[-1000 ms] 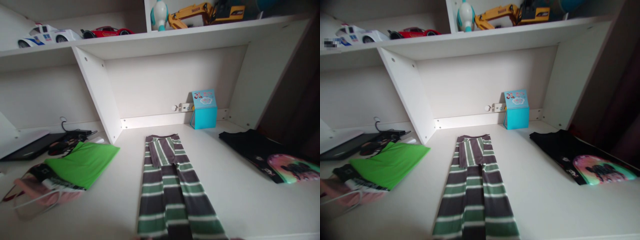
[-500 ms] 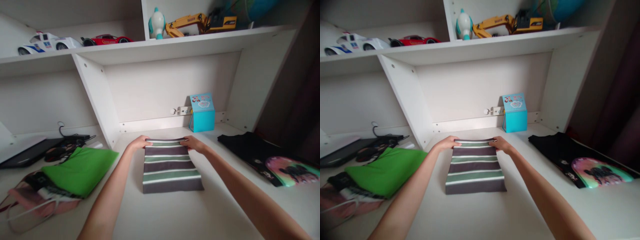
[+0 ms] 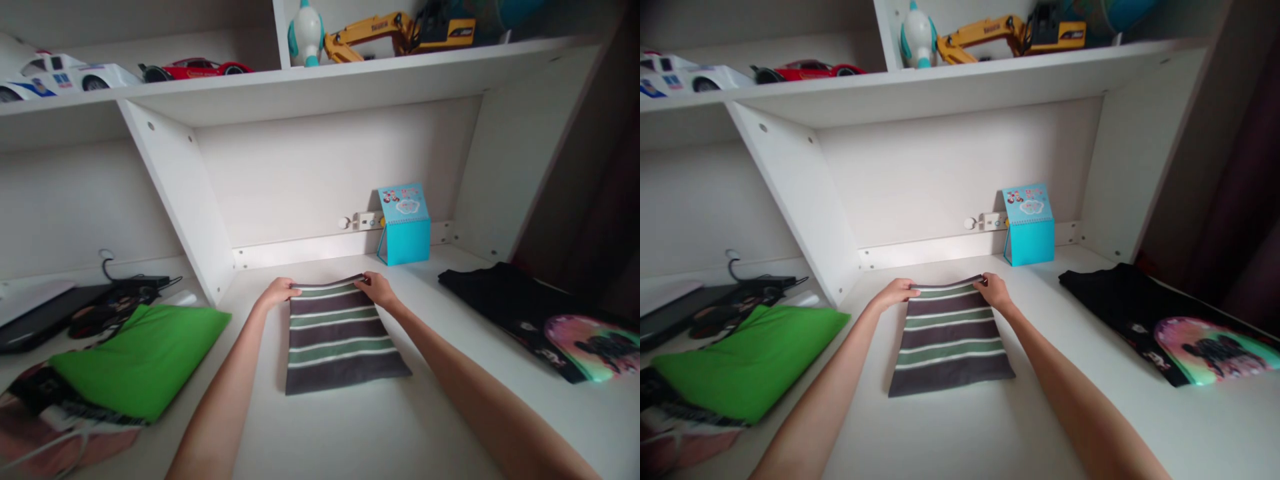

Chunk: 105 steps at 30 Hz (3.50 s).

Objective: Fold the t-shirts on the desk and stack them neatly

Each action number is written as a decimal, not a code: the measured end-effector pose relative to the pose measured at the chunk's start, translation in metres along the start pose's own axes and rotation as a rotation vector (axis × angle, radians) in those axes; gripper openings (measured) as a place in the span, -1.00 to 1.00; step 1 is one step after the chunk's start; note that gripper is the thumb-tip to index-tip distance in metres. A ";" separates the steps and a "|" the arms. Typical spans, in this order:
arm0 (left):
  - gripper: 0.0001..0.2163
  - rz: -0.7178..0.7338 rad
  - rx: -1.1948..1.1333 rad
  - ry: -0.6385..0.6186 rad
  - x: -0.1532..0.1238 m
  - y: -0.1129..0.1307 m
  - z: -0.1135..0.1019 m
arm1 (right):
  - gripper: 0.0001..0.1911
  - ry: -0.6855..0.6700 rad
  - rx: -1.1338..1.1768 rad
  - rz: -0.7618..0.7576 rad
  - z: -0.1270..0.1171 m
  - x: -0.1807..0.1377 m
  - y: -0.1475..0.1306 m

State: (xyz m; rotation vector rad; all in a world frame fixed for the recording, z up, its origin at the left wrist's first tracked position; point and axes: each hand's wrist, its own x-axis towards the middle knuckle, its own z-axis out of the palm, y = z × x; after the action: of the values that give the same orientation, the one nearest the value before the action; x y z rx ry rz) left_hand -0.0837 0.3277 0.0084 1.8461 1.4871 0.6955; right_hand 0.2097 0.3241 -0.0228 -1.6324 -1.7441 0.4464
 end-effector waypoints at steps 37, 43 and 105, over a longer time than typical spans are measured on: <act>-0.72 -0.040 0.332 -0.084 -0.052 0.043 -0.073 | -0.72 -0.942 0.000 -0.784 -0.125 -0.120 -0.157; -0.54 0.015 0.327 -0.054 -0.054 0.052 -0.069 | -0.58 -0.678 -0.299 -0.508 -0.077 -0.064 -0.101; -0.66 0.807 0.284 -0.050 -0.014 0.261 0.314 | -0.77 0.349 -0.423 0.351 -0.309 -0.111 0.213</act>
State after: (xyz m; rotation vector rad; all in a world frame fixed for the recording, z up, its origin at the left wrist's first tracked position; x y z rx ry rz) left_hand 0.3128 0.2275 0.0067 2.6885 0.7909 0.8075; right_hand 0.5720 0.1841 0.0219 -2.1781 -1.3507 -0.0656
